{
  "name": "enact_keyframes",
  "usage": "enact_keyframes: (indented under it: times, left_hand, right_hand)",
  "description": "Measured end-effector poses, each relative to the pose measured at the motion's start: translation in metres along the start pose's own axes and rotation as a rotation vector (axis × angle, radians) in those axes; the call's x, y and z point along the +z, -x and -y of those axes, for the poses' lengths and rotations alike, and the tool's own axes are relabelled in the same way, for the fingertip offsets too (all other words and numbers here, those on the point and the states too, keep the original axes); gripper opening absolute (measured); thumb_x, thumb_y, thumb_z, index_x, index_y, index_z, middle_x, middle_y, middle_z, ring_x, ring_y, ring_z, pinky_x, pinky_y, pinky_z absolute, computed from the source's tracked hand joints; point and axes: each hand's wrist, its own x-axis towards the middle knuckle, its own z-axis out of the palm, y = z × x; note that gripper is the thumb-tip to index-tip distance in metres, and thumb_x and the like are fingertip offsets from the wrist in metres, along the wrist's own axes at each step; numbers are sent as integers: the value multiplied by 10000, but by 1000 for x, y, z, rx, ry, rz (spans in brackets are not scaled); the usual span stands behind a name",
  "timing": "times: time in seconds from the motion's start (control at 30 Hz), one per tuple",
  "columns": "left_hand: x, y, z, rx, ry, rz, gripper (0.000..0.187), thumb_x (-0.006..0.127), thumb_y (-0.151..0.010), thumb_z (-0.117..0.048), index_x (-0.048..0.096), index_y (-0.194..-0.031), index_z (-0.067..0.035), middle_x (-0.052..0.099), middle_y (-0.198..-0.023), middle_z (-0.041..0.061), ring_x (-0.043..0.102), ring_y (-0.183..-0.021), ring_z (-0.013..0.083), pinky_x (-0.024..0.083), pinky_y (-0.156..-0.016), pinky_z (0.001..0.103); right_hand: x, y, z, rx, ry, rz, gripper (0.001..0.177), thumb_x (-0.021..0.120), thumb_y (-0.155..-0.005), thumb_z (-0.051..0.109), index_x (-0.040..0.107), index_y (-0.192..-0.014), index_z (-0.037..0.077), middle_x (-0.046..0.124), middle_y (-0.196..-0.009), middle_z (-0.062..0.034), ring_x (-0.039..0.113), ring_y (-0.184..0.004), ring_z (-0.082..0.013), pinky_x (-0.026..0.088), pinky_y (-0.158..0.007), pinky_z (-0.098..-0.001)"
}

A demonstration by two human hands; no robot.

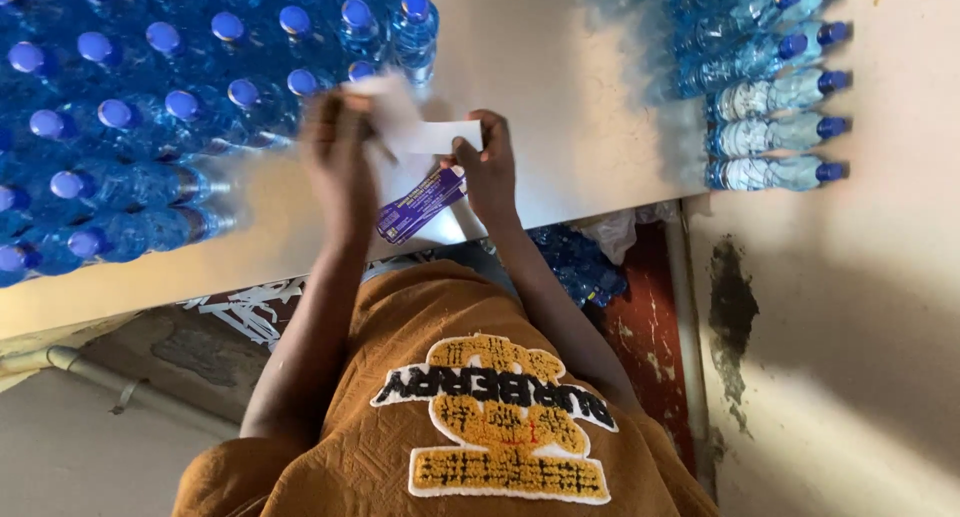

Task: Manually applying adhesive labels to plastic water bottles by peeling the labels and wrapping them around the bottles.

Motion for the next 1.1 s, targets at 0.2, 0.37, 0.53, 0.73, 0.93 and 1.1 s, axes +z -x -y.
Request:
enact_keyframes:
  times: [0.2, 0.37, 0.53, 0.73, 0.93, 1.1]
  left_hand:
    - [-138, -5, -71, 840, 66, -332, 121, 709, -1231, -192, 646, -1331, -167, 502, -1056, 15, 396, -871, 148, 340, -763, 340]
    - [-172, 24, -92, 918, -329, -638, 142, 764, -1164, -174, 733, -1292, -122, 679, -1326, 86, 674, -1266, 308, 682, -982, 541]
    - [-130, 49, -60, 574, -153, -453, 140, 675, -1130, -16, 735, -1251, -50, 737, -1056, 117, 719, -960, 208, 558, -850, 328]
    - [-87, 45, -24, 536, -393, -233, 98, 816, -1059, -88, 820, -1146, -44, 786, -1021, 133, 751, -949, 271, 580, -921, 422]
    - [-60, 44, -17, 742, -796, -115, 231, 887, -1026, -173, 833, -1238, -102, 796, -1216, 141, 735, -1166, 383, 535, -1024, 510]
    - [-44, 51, -16, 411, -530, -34, 281, 905, -991, -204, 831, -1246, -114, 830, -1127, 123, 754, -1045, 327, 534, -972, 480]
  right_hand:
    - [34, 31, -124, -124, 674, 331, 254, 633, -962, 95, 636, -1216, 99, 665, -1156, -139, 663, -1085, -344, 515, -935, -439]
    - [81, 67, -142, 22, 1232, 1365, 508, 693, -1013, 177, 644, -1508, 78, 666, -1445, -177, 646, -1283, -373, 550, -1052, -513]
    - [128, 30, 16, 356, 462, 1050, 430, 565, -1133, 258, 628, -1525, 92, 656, -1420, -199, 691, -1186, -283, 602, -932, -407]
    - [134, 7, 96, 128, 133, 575, 302, 770, -1107, 173, 694, -1381, 73, 733, -1209, -89, 675, -998, -116, 611, -935, -292]
    - [116, 15, 89, -118, 383, 304, 172, 792, -1079, 160, 719, -1222, 97, 735, -1142, -80, 728, -1145, -189, 576, -934, -348]
    - [101, 19, 88, -199, 444, 275, 260, 796, -1079, 349, 723, -1175, 119, 684, -1023, -59, 714, -981, -186, 573, -831, -345]
